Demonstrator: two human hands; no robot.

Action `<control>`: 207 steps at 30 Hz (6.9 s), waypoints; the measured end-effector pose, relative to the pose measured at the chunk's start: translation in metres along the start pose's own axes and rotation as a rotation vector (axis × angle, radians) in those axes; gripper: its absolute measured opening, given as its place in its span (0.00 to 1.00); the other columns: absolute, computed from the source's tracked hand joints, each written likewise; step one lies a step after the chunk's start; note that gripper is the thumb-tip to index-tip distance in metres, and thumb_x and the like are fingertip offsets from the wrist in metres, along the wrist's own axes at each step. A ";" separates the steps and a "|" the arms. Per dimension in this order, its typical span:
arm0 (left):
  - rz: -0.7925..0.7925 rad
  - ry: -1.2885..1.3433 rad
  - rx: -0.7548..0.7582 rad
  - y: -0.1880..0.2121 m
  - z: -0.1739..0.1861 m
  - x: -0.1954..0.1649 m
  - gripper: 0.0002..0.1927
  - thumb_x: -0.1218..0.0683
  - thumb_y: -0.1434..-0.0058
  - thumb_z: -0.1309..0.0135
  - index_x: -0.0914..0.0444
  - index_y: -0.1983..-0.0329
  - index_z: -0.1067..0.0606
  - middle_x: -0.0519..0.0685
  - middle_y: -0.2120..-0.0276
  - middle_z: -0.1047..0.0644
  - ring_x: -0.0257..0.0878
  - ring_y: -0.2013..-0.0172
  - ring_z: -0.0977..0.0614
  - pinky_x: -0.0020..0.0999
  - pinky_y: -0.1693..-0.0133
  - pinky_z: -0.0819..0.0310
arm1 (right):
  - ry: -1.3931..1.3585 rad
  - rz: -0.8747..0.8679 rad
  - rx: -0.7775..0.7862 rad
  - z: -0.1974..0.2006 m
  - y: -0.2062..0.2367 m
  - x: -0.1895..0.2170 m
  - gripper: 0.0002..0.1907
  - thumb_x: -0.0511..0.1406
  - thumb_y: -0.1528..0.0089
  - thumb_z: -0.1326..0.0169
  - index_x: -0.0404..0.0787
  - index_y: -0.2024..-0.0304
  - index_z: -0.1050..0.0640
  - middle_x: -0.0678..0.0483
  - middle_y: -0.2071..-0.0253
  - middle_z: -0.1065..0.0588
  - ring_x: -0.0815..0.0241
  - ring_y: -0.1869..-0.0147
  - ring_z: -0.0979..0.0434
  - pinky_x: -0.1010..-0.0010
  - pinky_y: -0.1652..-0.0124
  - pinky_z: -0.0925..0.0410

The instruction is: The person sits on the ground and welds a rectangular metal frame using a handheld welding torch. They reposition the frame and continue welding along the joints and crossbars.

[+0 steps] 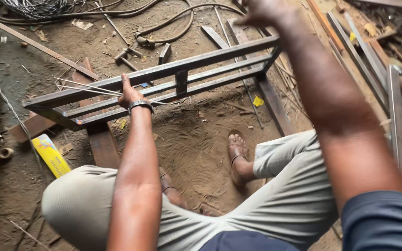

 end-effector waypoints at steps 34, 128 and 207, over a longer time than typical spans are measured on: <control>0.518 0.138 -0.296 -0.056 0.165 0.221 0.57 0.23 0.47 0.55 0.54 0.22 0.56 0.47 0.23 0.50 0.46 0.26 0.49 0.52 0.28 0.61 | 0.052 -0.120 0.502 -0.340 -0.053 -0.037 0.46 0.34 0.51 0.31 0.50 0.31 0.34 0.50 0.34 0.31 0.49 0.31 0.31 0.40 0.31 0.48; -0.850 -2.050 0.571 0.032 -0.099 -0.062 0.27 0.37 0.38 0.39 0.63 0.49 0.21 0.54 0.51 0.26 0.47 0.57 0.20 0.46 0.57 0.21 | -0.144 -1.075 0.508 -0.303 0.485 -0.122 0.24 0.55 0.41 0.39 0.47 0.53 0.17 0.48 0.57 0.20 0.49 0.55 0.20 0.55 0.55 0.28; -0.862 -1.931 0.490 0.075 -0.063 -0.018 0.25 0.43 0.41 0.34 0.61 0.48 0.23 0.55 0.60 0.19 0.41 0.66 0.19 0.39 0.69 0.22 | -0.019 -0.716 -0.627 -0.085 0.342 -0.200 0.65 0.62 0.52 0.27 0.40 0.23 0.39 0.49 0.70 0.25 0.66 0.74 0.28 0.75 0.79 0.32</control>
Point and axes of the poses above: each hand's wrist, its own y-axis away from the middle knuckle, its own z-axis out of the back of the hand, x = y × z, the point moved 2 cm from there along -y, towards the middle knuckle
